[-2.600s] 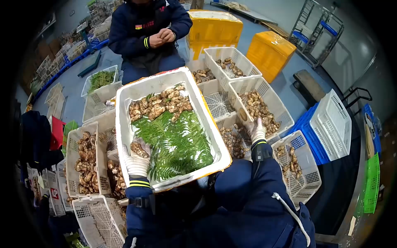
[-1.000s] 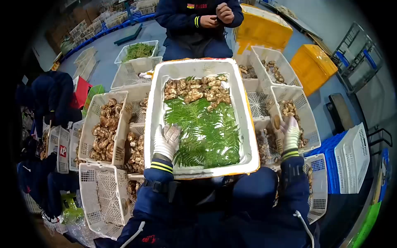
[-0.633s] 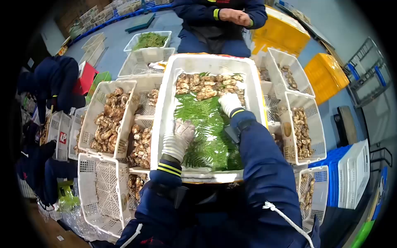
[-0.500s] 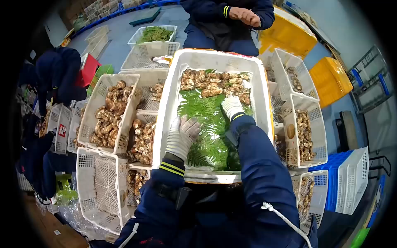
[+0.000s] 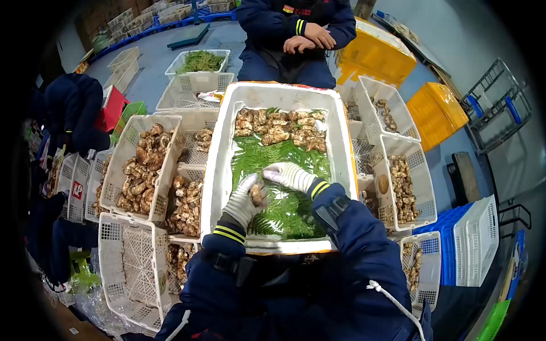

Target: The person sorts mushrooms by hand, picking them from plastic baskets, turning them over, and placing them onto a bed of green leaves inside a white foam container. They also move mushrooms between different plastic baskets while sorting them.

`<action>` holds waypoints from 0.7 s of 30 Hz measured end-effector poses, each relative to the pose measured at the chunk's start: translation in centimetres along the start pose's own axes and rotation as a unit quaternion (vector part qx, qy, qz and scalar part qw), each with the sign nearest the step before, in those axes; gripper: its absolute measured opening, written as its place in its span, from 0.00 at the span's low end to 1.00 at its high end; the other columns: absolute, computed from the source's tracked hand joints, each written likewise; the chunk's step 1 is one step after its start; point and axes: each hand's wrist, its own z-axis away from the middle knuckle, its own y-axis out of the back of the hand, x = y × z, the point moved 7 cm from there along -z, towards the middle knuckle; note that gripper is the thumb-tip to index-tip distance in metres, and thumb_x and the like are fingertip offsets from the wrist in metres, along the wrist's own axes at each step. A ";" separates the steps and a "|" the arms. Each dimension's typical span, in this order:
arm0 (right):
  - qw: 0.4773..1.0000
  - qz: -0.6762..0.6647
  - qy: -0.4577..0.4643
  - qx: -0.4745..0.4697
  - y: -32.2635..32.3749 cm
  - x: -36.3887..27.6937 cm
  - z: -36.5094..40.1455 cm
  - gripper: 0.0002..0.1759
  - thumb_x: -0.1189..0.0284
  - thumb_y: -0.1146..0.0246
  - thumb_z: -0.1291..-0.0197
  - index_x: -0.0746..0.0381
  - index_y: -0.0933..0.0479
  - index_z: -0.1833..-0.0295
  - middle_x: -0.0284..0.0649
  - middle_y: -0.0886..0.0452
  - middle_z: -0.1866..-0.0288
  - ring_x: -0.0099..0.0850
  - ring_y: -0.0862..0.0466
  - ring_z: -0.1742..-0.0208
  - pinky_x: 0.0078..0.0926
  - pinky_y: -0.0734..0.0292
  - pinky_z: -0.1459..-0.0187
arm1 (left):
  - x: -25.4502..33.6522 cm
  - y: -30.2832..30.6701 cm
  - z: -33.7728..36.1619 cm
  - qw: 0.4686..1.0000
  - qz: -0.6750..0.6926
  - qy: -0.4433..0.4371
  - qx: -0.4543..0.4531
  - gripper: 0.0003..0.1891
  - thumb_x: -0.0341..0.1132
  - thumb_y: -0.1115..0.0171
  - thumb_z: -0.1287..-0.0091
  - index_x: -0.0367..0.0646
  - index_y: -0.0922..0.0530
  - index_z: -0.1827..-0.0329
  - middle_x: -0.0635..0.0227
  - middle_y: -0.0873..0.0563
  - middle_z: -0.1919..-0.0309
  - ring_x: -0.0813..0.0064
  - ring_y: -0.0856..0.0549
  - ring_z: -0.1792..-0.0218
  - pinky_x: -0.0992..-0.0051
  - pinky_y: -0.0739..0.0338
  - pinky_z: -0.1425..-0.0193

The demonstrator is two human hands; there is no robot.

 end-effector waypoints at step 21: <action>0.883 0.330 -0.106 0.316 13.4 8.0 -2.7 0.20 0.66 0.34 0.37 0.63 0.19 0.42 0.50 0.16 0.45 0.42 0.18 0.44 0.32 0.23 0.42 | 1.5 -2.0 2.3 0.997 0.040 -0.057 0.041 0.13 0.41 0.32 0.31 0.49 0.20 0.47 0.67 0.13 0.59 0.73 0.15 0.63 0.72 0.16 0.58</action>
